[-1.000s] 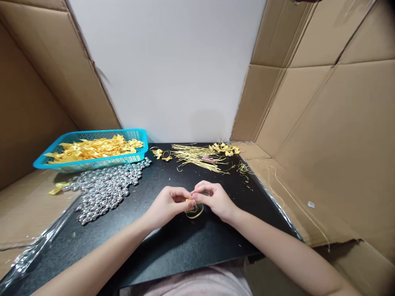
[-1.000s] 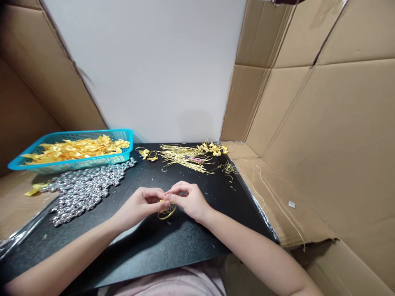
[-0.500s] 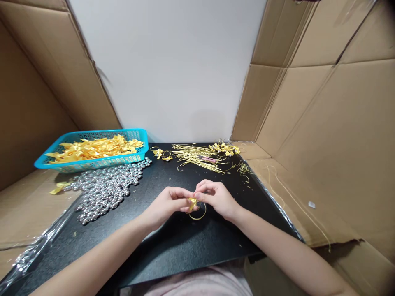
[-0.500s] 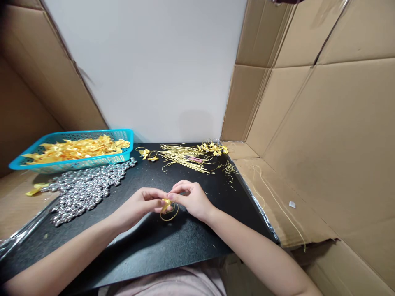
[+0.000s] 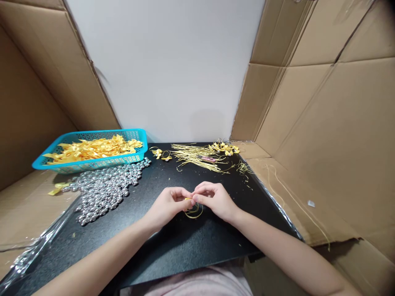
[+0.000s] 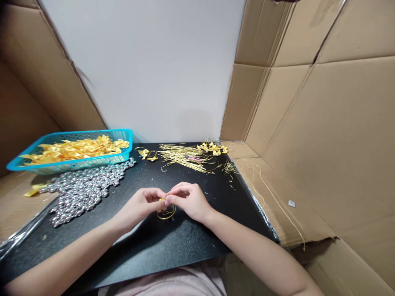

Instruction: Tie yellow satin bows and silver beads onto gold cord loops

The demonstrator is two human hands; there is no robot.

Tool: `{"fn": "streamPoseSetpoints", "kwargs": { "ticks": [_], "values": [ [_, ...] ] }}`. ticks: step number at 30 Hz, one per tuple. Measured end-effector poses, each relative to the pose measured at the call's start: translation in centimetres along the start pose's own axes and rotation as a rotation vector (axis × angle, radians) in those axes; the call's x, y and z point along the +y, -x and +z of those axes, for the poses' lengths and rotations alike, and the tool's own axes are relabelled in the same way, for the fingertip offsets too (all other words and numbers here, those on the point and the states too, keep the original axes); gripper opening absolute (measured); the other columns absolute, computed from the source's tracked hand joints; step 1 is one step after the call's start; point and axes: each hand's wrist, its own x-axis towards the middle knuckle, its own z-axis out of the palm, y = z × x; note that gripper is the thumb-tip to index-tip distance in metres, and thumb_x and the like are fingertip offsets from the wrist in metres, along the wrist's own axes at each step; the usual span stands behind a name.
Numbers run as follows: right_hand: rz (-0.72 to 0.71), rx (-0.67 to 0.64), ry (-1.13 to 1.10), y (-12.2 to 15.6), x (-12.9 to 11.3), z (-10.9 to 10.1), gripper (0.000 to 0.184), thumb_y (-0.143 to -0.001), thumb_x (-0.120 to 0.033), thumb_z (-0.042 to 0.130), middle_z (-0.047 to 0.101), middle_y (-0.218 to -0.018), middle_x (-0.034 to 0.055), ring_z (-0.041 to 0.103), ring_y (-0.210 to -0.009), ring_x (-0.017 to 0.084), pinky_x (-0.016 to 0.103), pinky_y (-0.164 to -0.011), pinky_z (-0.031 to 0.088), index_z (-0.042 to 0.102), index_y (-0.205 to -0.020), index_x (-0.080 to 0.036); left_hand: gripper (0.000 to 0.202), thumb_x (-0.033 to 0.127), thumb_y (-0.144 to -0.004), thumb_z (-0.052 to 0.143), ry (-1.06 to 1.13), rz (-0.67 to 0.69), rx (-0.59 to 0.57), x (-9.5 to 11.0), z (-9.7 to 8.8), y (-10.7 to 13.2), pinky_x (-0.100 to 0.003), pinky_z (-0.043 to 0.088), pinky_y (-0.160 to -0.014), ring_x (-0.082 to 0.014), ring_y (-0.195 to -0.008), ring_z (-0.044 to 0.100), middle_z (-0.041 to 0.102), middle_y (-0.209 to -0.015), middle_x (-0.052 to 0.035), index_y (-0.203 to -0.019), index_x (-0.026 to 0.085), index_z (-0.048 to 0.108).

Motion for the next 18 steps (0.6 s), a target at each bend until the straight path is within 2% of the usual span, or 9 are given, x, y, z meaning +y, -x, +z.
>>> {"fn": "streamPoseSetpoints", "kwargs": {
  "ticks": [6, 13, 18],
  "values": [
    [0.023, 0.022, -0.031, -0.1, -0.5, 0.2, 0.024, -0.064, -0.039, 0.079, 0.066, -0.075, 0.0014, 0.060, -0.071, 0.013, 0.028, -0.070, 0.049, 0.071, -0.068, -0.017, 0.020, 0.031, -0.064, 0.077, -0.065, 0.028, 0.009, 0.1, -0.1, 0.3, -0.022, 0.041, -0.056, -0.0108, -0.056, 0.054, 0.064, -0.060, 0.0004, -0.067, 0.013, 0.068],
    [0.052, 0.141, -0.088, -0.2, -1.1, 0.2, 0.029, -0.065, -0.043, 0.078, 0.071, -0.073, 0.0030, 0.065, -0.070, 0.016, 0.032, -0.073, 0.052, 0.069, -0.072, -0.017, 0.019, 0.028, -0.063, 0.079, 0.022, 0.011, -0.035, 0.0, 0.1, 0.4, -0.020, 0.040, -0.054, -0.0099, -0.055, 0.053, 0.064, -0.059, 0.0004, -0.066, 0.013, 0.067],
    [0.069, 0.035, -0.105, -0.2, -0.7, 0.1, 0.025, -0.063, -0.038, 0.080, 0.072, -0.079, 0.0024, 0.065, -0.075, 0.015, 0.031, -0.076, 0.051, 0.071, -0.073, -0.017, 0.019, 0.028, -0.064, 0.078, 0.030, 0.019, -0.030, 0.1, 0.1, 0.4, -0.020, 0.040, -0.054, -0.0090, -0.054, 0.053, 0.063, -0.058, 0.0014, -0.067, 0.013, 0.067]
  ]
}}
